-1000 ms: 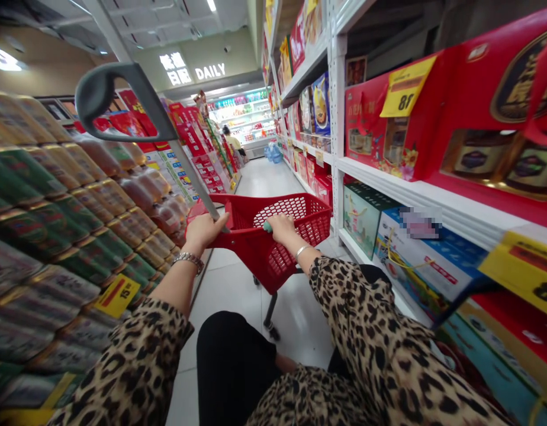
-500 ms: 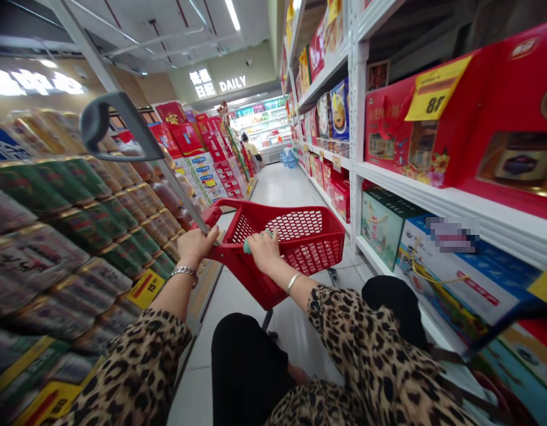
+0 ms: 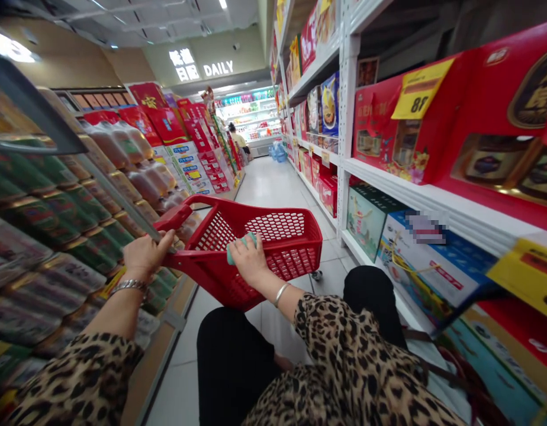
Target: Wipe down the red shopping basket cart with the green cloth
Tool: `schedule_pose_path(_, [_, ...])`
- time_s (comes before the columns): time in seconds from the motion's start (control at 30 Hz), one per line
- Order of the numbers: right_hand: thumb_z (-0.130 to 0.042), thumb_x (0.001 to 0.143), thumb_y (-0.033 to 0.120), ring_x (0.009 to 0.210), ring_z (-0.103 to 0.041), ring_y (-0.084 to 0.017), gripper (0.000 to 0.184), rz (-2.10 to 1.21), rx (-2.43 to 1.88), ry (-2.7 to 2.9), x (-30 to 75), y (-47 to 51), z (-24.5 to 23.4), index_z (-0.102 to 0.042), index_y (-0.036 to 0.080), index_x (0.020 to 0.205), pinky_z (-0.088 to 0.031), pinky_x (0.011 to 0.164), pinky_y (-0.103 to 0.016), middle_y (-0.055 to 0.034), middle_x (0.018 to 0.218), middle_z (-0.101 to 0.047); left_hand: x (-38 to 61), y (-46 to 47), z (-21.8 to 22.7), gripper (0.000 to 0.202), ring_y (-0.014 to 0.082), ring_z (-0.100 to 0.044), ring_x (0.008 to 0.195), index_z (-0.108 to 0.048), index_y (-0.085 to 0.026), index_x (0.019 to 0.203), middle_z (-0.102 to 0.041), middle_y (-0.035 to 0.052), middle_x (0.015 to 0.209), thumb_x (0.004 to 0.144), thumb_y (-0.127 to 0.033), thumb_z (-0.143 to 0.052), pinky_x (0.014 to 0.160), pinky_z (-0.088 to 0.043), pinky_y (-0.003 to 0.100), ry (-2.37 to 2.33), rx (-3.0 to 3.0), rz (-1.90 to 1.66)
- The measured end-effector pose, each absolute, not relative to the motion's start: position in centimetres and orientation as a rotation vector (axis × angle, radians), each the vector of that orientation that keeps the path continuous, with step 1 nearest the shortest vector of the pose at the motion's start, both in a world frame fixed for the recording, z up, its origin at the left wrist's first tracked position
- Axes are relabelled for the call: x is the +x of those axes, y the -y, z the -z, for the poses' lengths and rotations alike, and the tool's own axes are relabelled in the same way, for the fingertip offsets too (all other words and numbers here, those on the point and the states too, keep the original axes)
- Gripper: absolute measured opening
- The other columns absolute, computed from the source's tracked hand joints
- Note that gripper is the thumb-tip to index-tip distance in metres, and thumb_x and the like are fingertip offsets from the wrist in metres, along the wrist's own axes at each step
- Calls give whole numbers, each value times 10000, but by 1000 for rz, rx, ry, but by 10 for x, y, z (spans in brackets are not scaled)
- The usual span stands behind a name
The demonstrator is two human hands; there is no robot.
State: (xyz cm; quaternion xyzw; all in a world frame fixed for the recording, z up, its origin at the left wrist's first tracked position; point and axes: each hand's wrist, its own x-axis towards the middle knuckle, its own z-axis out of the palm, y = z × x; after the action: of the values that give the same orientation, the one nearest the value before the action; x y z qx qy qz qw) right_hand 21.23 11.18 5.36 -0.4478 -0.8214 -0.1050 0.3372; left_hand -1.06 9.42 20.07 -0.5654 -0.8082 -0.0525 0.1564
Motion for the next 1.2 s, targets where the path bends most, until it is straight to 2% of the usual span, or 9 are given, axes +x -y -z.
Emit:
schedule_pose_path(0.13, [-427,1035,144,1334,-484,-293,401,275,-1249,2125,259,-118,-33,-625,247,1367,-261,1185,-628,-103,1381,-663,-16,-91,-201,652,352,-700,979,-781,-172,1019,-766,171,1009,959,-605,-296,725,-423,343,2330,-1579,150])
schedule_pose_path(0.37, [-393,1000,76,1338,-470,-272,469,253,-1504,2102,327,-135,-28,-627,286,1347,-199,1184,-611,-76,1362,-681,-17,-90,-198,725,399,-699,1025,-776,-103,1081,-753,246,1050,952,-595,-259,770,-451,390,2350,-1572,167])
schedule_pose_path(0.57, [-452,886,-1,1289,-521,-267,516,195,-1770,2050,379,-143,-34,-656,267,1278,-244,1162,-577,-80,1321,-698,-16,-92,-193,775,437,-697,1052,-785,-92,1083,-753,278,1050,932,-643,-260,831,-484,441,2350,-1564,251])
schedule_pose_path(0.7, [-460,810,-42,1241,-566,-283,539,135,-1809,2034,398,-147,-35,-701,244,1198,-287,1134,-590,-92,1290,-711,-14,-92,-192,716,470,-671,1118,-799,-103,948,-752,286,1042,871,-698,-407,926,-472,486,2422,-1646,567])
schedule_pose_path(0.8, [-470,806,-28,1231,-577,-290,536,112,-1836,2029,403,-150,-33,-714,249,1194,-300,1125,-583,-89,1274,-718,-16,-90,-196,568,445,-680,1109,-795,-157,871,-775,217,978,803,-672,-565,955,-472,479,2434,-1720,763])
schedule_pose_path(0.93, [-481,798,-14,1197,-592,-285,510,152,-1831,2002,407,-146,-28,-733,260,1147,-326,1087,-548,-82,1248,-726,-17,-85,-204,405,299,-721,993,-779,-221,916,-798,85,976,726,-573,-716,918,-515,369,2371,-1974,997])
schedule_pose_path(1.0, [-479,794,-14,1186,-593,-279,508,189,-1809,1992,410,-141,-25,-733,264,1134,-327,1070,-536,-78,1231,-732,-13,-83,-206,455,233,-719,953,-753,-208,999,-788,73,1017,752,-587,-700,890,-530,318,2278,-2093,1294])
schedule_pose_path(1.07, [-494,779,-12,1176,-595,-280,508,226,-1789,1989,413,-137,-21,-734,266,1130,-332,1059,-531,-76,1219,-737,-6,-81,-205,500,177,-699,830,-724,-179,1002,-760,66,922,787,-628,-674,816,-540,285,2119,-2159,1924])
schedule_pose_path(1.2, [-513,766,0,1145,-615,-285,521,298,-1789,1974,417,-128,-16,-734,263,1157,-361,1049,-522,-83,1209,-741,2,-80,-203,567,104,-543,563,-674,-154,792,-569,-5,629,845,-714,-607,624,-496,239,1699,-2044,3124])
